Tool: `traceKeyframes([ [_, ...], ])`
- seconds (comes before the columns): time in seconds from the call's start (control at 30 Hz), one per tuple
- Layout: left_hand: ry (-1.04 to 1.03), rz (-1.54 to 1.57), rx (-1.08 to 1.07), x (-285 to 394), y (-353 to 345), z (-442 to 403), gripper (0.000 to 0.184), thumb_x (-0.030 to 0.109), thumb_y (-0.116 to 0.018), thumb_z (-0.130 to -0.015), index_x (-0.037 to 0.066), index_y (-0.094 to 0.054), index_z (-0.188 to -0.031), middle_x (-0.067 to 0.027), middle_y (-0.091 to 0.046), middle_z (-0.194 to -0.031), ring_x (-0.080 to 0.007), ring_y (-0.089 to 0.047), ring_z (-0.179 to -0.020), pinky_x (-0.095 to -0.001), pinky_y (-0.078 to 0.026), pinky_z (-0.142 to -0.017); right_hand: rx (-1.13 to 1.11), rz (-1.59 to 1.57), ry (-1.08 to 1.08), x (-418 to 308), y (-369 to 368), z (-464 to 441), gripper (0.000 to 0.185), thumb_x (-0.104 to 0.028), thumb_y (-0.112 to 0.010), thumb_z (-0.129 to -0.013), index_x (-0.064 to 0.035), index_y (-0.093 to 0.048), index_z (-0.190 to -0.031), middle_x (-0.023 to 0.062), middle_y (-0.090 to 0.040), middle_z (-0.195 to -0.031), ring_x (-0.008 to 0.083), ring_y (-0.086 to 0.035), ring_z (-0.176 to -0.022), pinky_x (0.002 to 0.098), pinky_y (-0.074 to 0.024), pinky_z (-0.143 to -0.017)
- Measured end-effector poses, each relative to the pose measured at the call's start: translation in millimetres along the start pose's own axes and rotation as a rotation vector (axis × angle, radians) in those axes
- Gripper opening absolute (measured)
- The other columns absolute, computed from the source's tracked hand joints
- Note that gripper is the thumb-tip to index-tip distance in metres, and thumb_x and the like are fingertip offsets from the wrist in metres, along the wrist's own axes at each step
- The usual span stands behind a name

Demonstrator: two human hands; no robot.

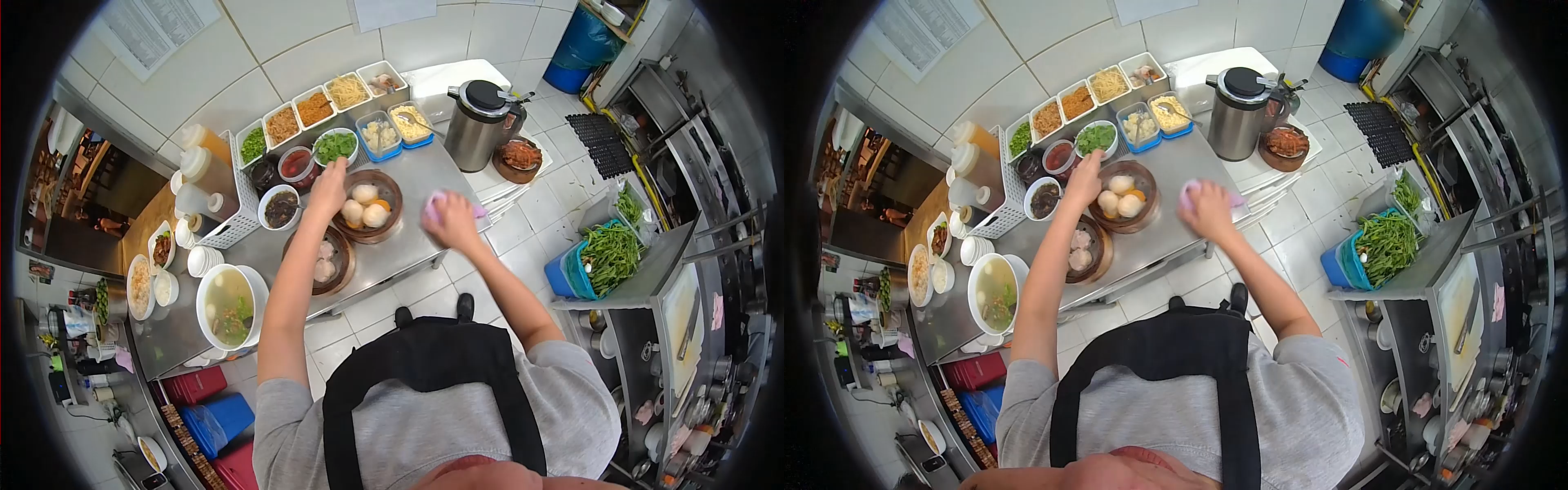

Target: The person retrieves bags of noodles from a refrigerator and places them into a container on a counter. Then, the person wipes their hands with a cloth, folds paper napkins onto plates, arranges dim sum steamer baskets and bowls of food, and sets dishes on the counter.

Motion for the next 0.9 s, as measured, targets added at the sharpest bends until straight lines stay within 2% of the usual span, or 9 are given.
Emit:
traceKeyframes([
  [0.3, 0.163, -0.223, 0.213, 14.3, 34.6, 6.0, 0.034, 0.000, -0.059, -0.065, 0.004, -0.047, -0.097, -0.0167, -0.053, -0.092, -0.0353, -0.052, -0.086, -0.0417, -0.043, -0.070, -0.432, -0.366, 0.733, -14.8, 1.4, 60.2, 0.021, -0.010, -0.057, -0.065, -0.0043, -0.051, -0.084, 0.0118, -0.052, -0.097, 0.0303, -0.048, -0.091, 0.0391, -0.0392, -0.075],
  [0.37, 0.162, -0.159, 0.358, 31.1, 53.5, 11.5, 0.028, 0.002, -0.059, -0.068, 0.004, -0.049, -0.094, -0.0151, -0.053, -0.090, -0.0331, -0.054, -0.083, -0.0408, -0.043, -0.068, -0.519, -0.627, 0.251, 34.5, -13.7, 25.9, 0.023, -0.016, -0.057, -0.071, -0.0026, -0.049, -0.087, 0.0156, -0.054, -0.090, 0.0336, -0.052, -0.083, 0.0391, -0.0429, -0.069],
  [0.43, 0.208, -0.135, 0.399, 55.5, 63.8, 19.9, 0.024, 0.007, -0.060, -0.069, 0.004, -0.052, -0.091, -0.0138, -0.054, -0.089, -0.0308, -0.056, -0.079, -0.0391, -0.045, -0.066, -0.396, -0.515, 0.034, 47.2, 5.0, -29.3, 0.030, -0.026, -0.057, -0.075, -0.0007, -0.046, -0.087, 0.0187, -0.055, -0.085, 0.0361, -0.054, -0.075, 0.0385, -0.0453, -0.065],
  [0.5, 0.216, 0.139, 0.483, 82.8, 65.1, 39.6, 0.024, 0.008, -0.060, -0.069, 0.004, -0.053, -0.091, -0.0117, -0.056, -0.087, -0.0264, -0.058, -0.072, -0.0359, -0.045, -0.063, -0.243, -0.435, 0.119, 44.3, 1.2, -75.0, 0.036, -0.030, -0.057, -0.075, 0.0002, -0.048, -0.090, 0.0208, -0.053, -0.096, 0.0348, -0.052, -0.086, 0.0396, -0.0428, -0.073],
  [0.57, 0.245, 0.211, 0.551, 104.3, 56.9, 69.7, 0.023, 0.008, -0.060, -0.070, 0.003, -0.054, -0.091, -0.0101, -0.057, -0.083, -0.0220, -0.058, -0.064, -0.0324, -0.045, -0.059, -0.053, -0.150, 0.443, 31.8, -21.6, -90.5, 0.042, -0.032, -0.057, -0.074, 0.0009, -0.049, -0.098, 0.0200, -0.049, -0.105, 0.0341, -0.047, -0.095, 0.0420, -0.0383, -0.078],
  [0.6, 0.322, 0.268, 0.562, 110.8, 54.1, 89.2, 0.020, 0.007, -0.060, -0.070, 0.003, -0.055, -0.089, -0.0082, -0.055, -0.075, -0.0185, -0.056, -0.059, -0.0301, -0.045, -0.056, -0.268, -0.148, 0.364, 34.8, -50.5, -91.7, 0.048, -0.033, -0.059, -0.072, 0.0014, -0.049, -0.104, 0.0190, -0.045, -0.109, 0.0335, -0.043, -0.098, 0.0426, -0.0338, -0.082],
  [0.7, 0.607, 0.242, 0.860, 82.4, 33.3, 183.4, 0.031, 0.007, -0.063, -0.070, 0.004, -0.051, -0.098, -0.0048, -0.051, -0.070, -0.0116, -0.050, -0.054, -0.0244, -0.040, -0.050, -0.175, -0.246, 0.512, 10.4, -57.0, -72.5, 0.053, -0.034, -0.063, -0.069, 0.0016, -0.048, -0.105, 0.0176, -0.047, -0.103, 0.0333, -0.043, -0.094, 0.0411, -0.0334, -0.083],
  [0.8, 0.926, 0.206, 0.862, 53.5, 12.9, 256.3, 0.043, 0.009, -0.065, -0.069, 0.007, -0.044, -0.106, -0.0032, -0.049, -0.068, -0.0103, -0.047, -0.051, -0.0244, -0.039, -0.046, -0.293, -0.303, 0.474, 2.1, -69.3, -73.5, 0.065, -0.037, -0.070, -0.059, 0.0010, -0.047, -0.107, 0.0166, -0.047, -0.102, 0.0327, -0.042, -0.096, 0.0405, -0.0316, -0.085],
  [0.9, 0.865, 0.171, 0.775, 48.3, 5.3, 255.2, 0.050, 0.011, -0.067, -0.068, 0.008, -0.039, -0.110, -0.0035, -0.049, -0.069, -0.0113, -0.047, -0.049, -0.0255, -0.039, -0.046, -0.398, -0.303, 0.426, -12.2, -73.3, -78.5, 0.072, -0.041, -0.072, -0.053, -0.0003, -0.048, -0.107, 0.0159, -0.047, -0.104, 0.0324, -0.041, -0.097, 0.0407, -0.0309, -0.086],
])
Point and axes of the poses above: each hand's wrist, its own z-axis away from the middle knuckle, its own y-axis out of the back of the hand, x = y × z, the point moved 8 cm from there along -z, towards the middle knuckle
